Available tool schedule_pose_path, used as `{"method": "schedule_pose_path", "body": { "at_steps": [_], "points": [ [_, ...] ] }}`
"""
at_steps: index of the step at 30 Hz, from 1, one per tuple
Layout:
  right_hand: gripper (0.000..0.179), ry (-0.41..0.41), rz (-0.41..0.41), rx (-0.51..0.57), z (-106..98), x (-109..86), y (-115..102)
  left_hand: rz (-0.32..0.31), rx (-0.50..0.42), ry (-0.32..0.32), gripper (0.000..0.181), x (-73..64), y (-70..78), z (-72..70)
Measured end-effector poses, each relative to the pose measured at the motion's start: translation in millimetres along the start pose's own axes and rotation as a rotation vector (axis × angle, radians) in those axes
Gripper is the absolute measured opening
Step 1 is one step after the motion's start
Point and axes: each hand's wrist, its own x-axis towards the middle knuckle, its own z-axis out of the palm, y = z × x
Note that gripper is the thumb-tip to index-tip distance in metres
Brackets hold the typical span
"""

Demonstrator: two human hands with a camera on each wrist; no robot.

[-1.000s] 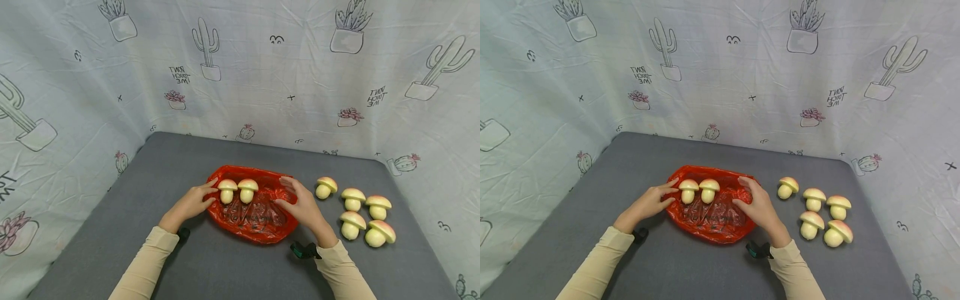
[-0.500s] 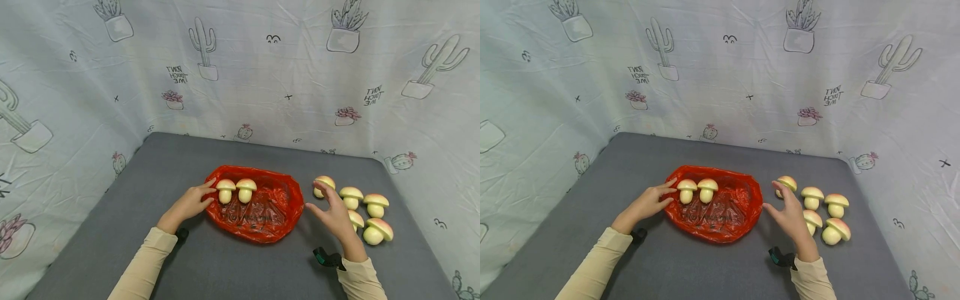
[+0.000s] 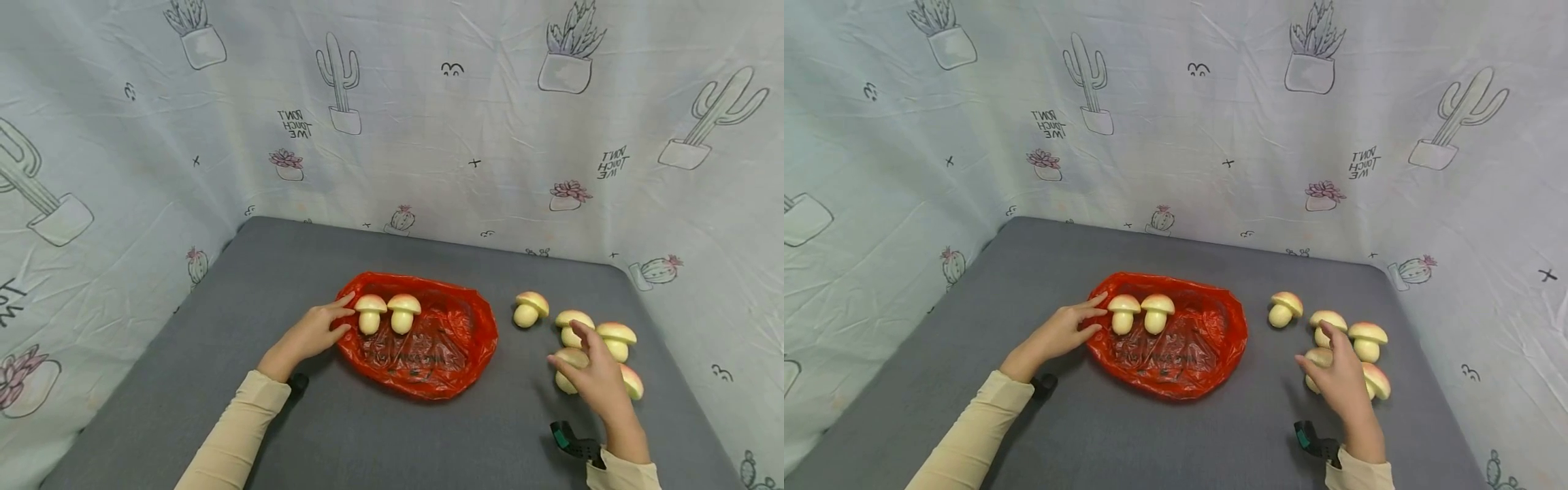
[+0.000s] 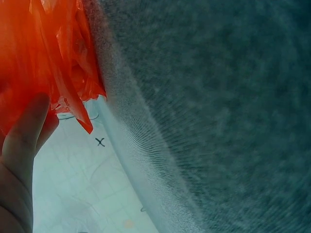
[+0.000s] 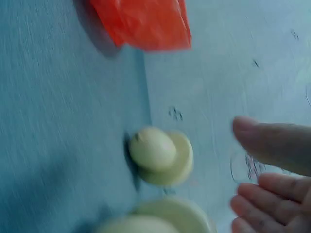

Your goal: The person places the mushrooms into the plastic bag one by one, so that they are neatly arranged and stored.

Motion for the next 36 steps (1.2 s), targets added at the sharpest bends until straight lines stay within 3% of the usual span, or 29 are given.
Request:
{"method": "schedule_pose_path", "body": {
  "at_steps": [6,13,24,36],
  "points": [
    [0.087,-0.119,0.080,-0.088,-13,-5.6,11,-0.008,-0.011,-0.002,0.036,0.1,1.3,-0.7],
    [0.092,-0.194,0.123,-0.159,-18,-6.2,19,0.011,-0.004,0.012,0.036,-0.5,0.2,-0.3],
    [0.086,-0.176,0.079,-0.190,-12,-6.3,27,0.030,0.004,0.016,0.037,-0.2,1.5,-0.4],
    [0.086,-0.213,0.072,-0.206,-9,-5.4,29,0.016,-0.013,0.025,0.034,1.1,0.0,1.1]
  ]
}}
